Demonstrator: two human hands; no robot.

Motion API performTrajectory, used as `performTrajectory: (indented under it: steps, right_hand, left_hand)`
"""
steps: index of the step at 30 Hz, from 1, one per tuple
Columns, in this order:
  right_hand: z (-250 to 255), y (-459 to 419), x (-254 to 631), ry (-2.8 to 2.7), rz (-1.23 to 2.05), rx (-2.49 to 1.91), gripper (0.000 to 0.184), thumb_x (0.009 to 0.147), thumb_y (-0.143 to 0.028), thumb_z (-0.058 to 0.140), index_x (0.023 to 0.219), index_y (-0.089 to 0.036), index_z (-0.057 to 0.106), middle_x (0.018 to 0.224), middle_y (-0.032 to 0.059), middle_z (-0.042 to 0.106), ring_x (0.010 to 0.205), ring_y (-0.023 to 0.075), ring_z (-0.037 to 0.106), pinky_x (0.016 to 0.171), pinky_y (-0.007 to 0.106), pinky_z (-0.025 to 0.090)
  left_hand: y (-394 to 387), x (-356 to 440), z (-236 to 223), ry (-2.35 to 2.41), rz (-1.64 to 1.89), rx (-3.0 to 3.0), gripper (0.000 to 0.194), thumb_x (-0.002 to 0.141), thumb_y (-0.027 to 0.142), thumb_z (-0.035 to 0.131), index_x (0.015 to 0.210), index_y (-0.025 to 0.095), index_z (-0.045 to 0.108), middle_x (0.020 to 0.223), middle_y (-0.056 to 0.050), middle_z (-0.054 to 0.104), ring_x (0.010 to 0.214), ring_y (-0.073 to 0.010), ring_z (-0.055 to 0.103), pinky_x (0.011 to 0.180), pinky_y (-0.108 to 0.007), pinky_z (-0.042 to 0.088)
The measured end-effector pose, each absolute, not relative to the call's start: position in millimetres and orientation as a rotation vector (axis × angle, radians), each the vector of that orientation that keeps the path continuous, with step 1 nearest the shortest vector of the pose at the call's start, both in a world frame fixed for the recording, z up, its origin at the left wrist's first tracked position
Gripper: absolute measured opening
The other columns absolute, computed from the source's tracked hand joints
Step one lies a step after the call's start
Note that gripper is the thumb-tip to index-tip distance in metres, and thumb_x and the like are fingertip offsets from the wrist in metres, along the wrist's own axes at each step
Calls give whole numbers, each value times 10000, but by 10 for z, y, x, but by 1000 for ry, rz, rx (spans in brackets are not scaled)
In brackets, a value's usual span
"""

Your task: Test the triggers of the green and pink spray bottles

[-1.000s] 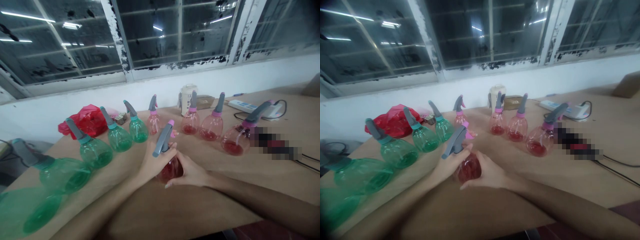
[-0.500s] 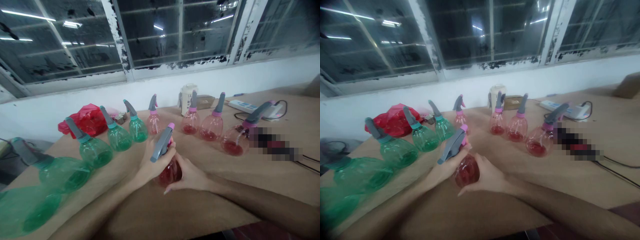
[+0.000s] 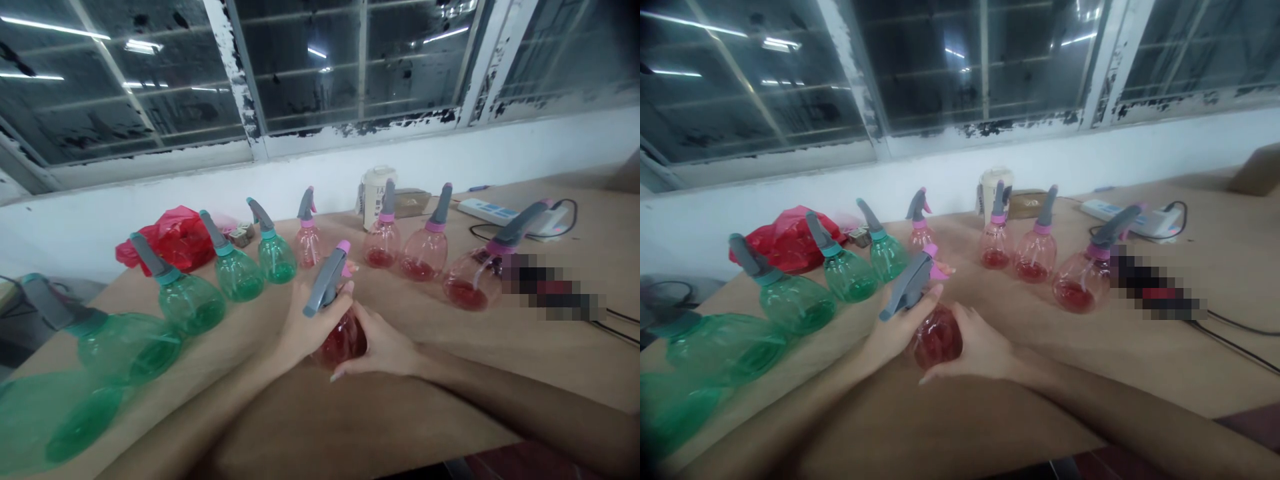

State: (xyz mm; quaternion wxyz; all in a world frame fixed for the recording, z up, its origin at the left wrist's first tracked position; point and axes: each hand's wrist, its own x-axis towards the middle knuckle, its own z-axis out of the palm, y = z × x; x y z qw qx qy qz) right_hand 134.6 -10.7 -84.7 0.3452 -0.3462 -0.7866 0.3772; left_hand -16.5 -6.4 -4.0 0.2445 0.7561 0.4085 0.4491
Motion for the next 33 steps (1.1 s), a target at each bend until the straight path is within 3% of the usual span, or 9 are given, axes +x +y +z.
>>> performTrajectory:
  steps: [6, 12, 23, 29, 33]
  right_hand:
    - [-866, -98, 1355, -2061, 929, -949, 1009, 490, -575, 815, 1333, -235, 379, 1294, 120, 534, 1181, 333, 509, 967, 543, 425]
    - [-845, -103, 1350, -2064, 916, -925, 993, 496, -567, 816, 1329, -244, 382, 1327, 113, 513, 1210, 330, 488, 989, 535, 407]
    - [-869, -95, 1362, -2073, 925, -938, 1005, 497, -585, 809, 1334, -255, 362, 1304, 98, 527, 1188, 315, 501, 975, 517, 422]
    - [-883, -101, 1363, -2061, 935, -952, 1032, 495, -579, 811, 1357, -254, 345, 1328, 110, 503, 1221, 329, 473, 1001, 536, 394]
    - [-875, -102, 1355, -2052, 959, -958, 1019, 491, -576, 812, 1342, -238, 366, 1302, 120, 518, 1204, 334, 487, 986, 543, 405]
  left_hand:
    - [-57, -161, -39, 1048, 1270, 2101, 216, 820, 208, 538, 1025, 225, 605, 1045, -36, 685, 910, -176, 654, 856, -325, 511]
    - [-59, -164, -41, 1082, 1254, 2097, 225, 828, 232, 540, 1044, 218, 603, 993, -36, 696, 787, -158, 663, 751, -302, 535]
    - [-75, -151, -12, 1074, 1264, 2086, 223, 815, 214, 543, 1030, 227, 600, 1026, -38, 690, 889, -172, 662, 817, -319, 520]
    - [-76, -158, -27, 1131, 1219, 2099, 231, 818, 258, 542, 1038, 217, 599, 837, -10, 683, 666, -139, 617, 676, -285, 513]
    - [-85, -146, 12, 1125, 1231, 2084, 191, 799, 241, 553, 982, 211, 597, 815, 2, 655, 612, -119, 568, 648, -272, 496]
